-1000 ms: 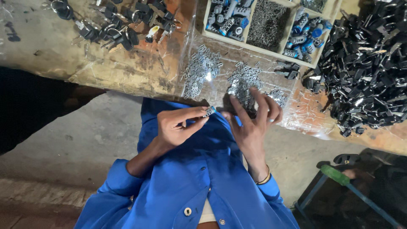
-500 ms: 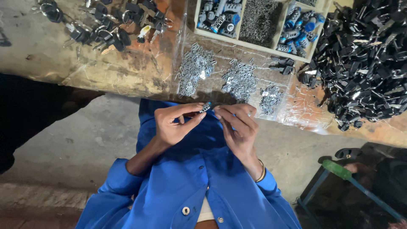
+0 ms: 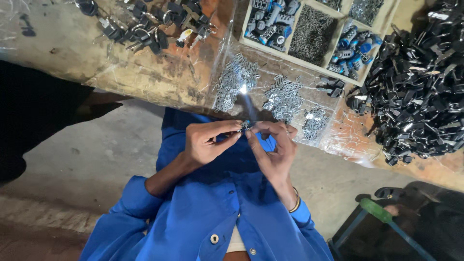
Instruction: The person sits at a workbench assembling lock cylinders. They pick small metal pins and springs from a compartment tray, insert them by hand into a lock core held in their hands, and place finished cores with a pile of completed locks on the table.
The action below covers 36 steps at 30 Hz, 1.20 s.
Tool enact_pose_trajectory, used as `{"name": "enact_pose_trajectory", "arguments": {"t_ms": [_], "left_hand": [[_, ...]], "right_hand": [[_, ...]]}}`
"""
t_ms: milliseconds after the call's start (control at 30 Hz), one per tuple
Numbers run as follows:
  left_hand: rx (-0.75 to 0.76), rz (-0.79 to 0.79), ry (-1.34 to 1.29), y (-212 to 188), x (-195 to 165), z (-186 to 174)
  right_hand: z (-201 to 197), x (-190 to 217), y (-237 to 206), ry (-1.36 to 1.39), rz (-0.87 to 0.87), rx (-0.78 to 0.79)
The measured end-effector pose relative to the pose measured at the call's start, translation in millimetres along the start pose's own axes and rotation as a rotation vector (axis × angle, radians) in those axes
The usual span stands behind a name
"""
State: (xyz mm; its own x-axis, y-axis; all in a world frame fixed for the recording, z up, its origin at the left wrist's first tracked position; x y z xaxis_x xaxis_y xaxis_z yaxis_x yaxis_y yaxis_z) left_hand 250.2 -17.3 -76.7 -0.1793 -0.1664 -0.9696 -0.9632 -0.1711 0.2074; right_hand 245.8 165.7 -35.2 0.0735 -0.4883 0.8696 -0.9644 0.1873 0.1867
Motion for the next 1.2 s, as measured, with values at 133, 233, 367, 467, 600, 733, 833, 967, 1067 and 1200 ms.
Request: {"name": "enact_pose_trajectory", "arguments": {"t_ms": [133,233,367,467,600,733,833,967,1067,1200], "left_hand": [[0.014,0.144,0.061,4.5,-5.1,-6.1],[0.026,0.226,0.104,7.0,-8.4,-14.5],[0.03,0.249,0.089,6.4,-10.5,-22.1],[0.023,0.288,0.085,5.7,-9.6,-25.0],[0.033,0.31,0.104,4.7,-7.1,-26.2],[0.01,0.254,0.116,4.6,-6.9,-32.4],[-0.05,0.127,0.107,4.2,-7.6,-47.8],[-0.126,-0.022,0.077,4.8,-4.6,-69.5],[-0.142,-0.076,0.043,4.4,-2.2,-75.2],[-0.123,-0.087,0.021,4.0,0.0,-71.0]], "right_hand": [[1.3,17.8,3.1,-0.243,-0.185,0.067],[1.4,29.7,6.7,-0.216,-0.212,0.152],[4.3,37.3,11.8,-0.2,-0.117,0.175],[5.7,40.6,13.8,-0.174,-0.095,0.195],[6.0,40.0,15.1,-0.205,-0.128,0.202],[12.8,37.7,17.2,-0.268,-0.285,0.274],[17.2,38.9,18.9,-0.248,-0.305,0.254],[33.4,44.4,16.4,-0.396,-0.454,0.204],[38.6,44.5,12.7,-0.437,-0.421,0.176],[32.3,38.7,10.5,-0.44,-0.424,0.138]]}}
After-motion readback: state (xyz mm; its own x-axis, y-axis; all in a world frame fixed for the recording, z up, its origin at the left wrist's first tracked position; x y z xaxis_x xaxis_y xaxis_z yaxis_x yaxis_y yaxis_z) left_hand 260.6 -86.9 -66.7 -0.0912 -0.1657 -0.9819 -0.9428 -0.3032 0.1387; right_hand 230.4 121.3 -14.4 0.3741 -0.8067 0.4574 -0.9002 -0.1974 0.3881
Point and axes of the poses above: each hand's wrist, its own y-axis towards the middle knuckle, its own z-axis out of the palm, x = y × z, the point moved 3 cm from there along y, towards the middle knuckle, and after that the axes turned 15 degrees about -x, right-handed, at the moved point
